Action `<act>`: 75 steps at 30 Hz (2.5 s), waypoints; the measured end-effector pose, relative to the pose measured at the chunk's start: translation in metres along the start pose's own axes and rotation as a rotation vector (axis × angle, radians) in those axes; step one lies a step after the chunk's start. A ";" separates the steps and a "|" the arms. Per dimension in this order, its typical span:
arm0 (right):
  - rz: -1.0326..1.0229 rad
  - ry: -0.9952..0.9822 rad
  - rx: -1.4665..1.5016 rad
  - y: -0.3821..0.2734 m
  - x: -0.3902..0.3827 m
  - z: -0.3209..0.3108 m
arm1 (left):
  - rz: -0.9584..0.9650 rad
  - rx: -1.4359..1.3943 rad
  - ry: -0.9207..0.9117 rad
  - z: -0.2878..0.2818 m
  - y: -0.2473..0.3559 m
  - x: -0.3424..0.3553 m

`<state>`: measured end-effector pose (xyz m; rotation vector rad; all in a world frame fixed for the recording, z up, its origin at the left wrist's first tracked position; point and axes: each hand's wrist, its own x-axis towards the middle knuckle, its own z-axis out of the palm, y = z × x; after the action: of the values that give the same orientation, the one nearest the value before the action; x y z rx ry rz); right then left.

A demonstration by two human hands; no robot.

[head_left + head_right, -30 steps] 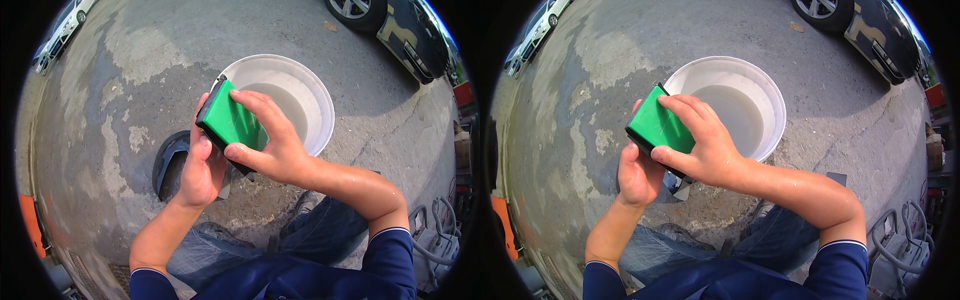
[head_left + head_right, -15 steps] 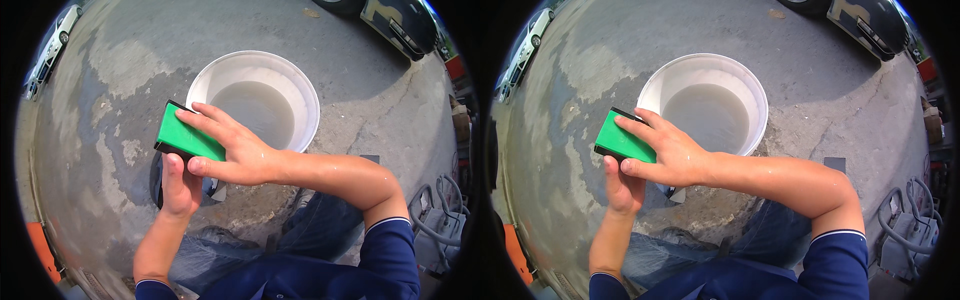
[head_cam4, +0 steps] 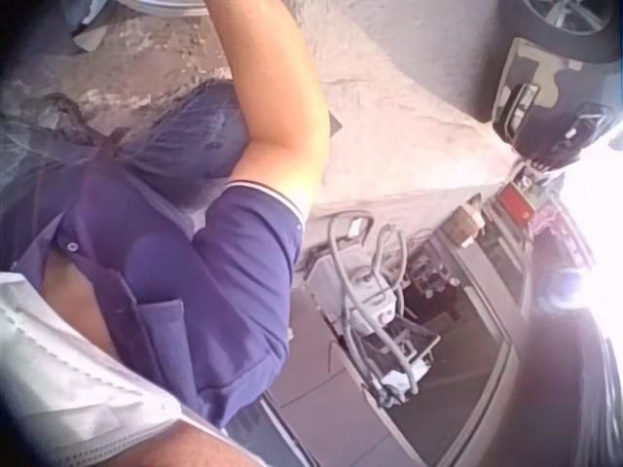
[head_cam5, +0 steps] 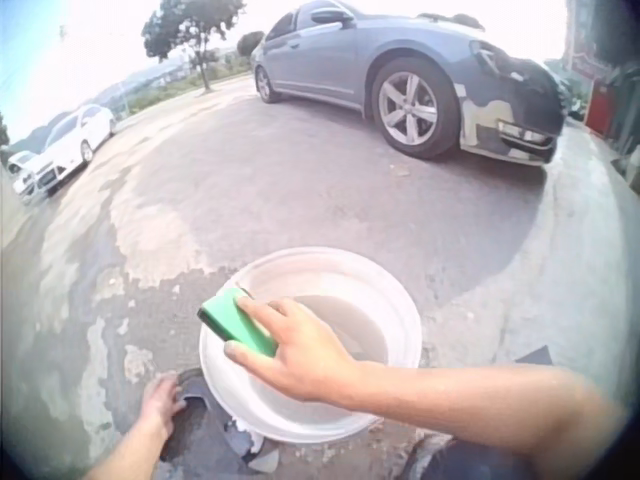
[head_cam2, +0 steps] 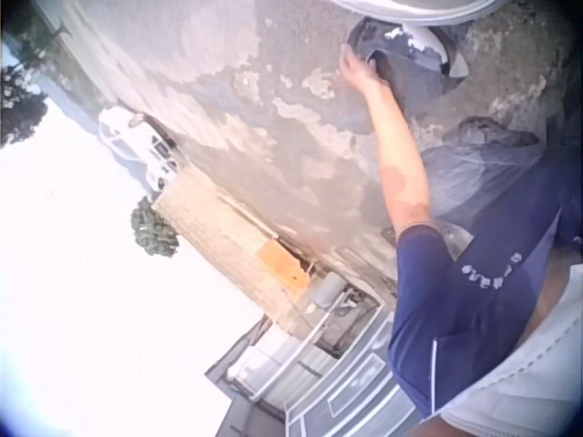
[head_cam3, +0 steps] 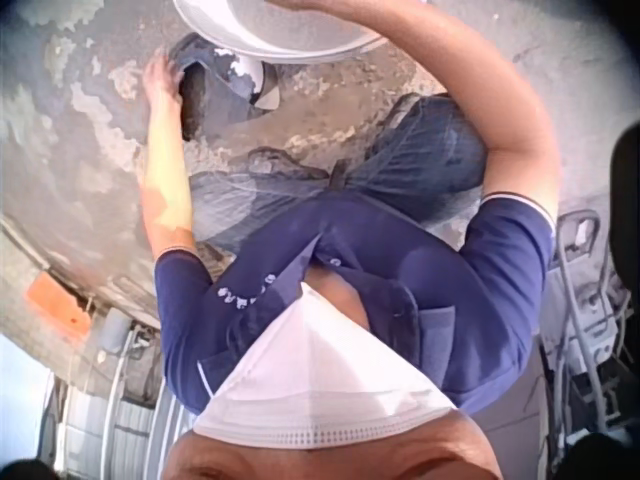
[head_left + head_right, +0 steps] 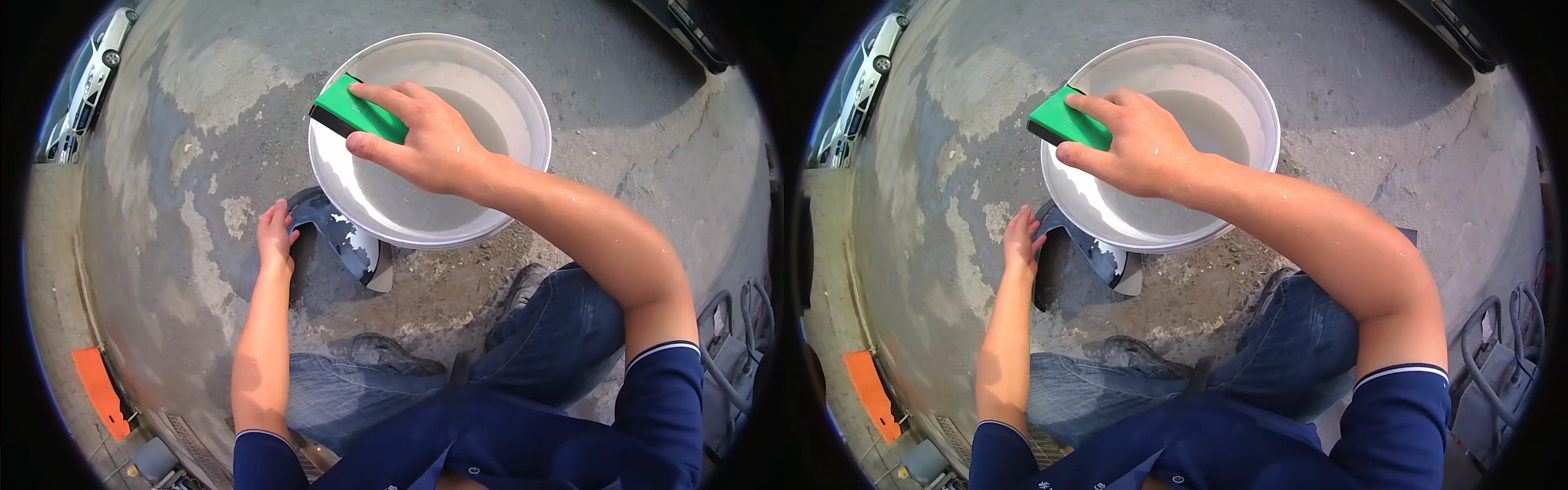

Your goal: The person sits on the ground and sands a black car part with a green sanding block, repeatedly dipping it into a bucket of water. They then wipe the part with a green cloth and rinse it with a hose.

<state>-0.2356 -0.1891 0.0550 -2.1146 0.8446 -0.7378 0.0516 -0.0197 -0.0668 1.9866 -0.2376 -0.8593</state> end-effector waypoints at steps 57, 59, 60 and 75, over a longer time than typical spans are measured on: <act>-0.078 -0.059 -0.573 -0.058 0.029 -0.003 | 0.049 -0.697 -0.579 0.059 0.071 -0.090; 0.103 -0.003 -0.534 -0.043 0.066 0.001 | 0.075 -0.683 -0.566 0.058 0.073 -0.089; 0.009 0.066 -0.599 -0.046 0.059 0.009 | 0.053 -0.695 -0.547 0.056 0.069 -0.085; -0.207 -0.255 -0.504 -0.087 -0.013 -0.007 | 0.108 -0.594 -0.498 0.056 0.091 -0.101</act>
<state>-0.2199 -0.1372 0.1245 -2.7066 0.7305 -0.3626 -0.0438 -0.0592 0.0370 1.1847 -0.3241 -1.1840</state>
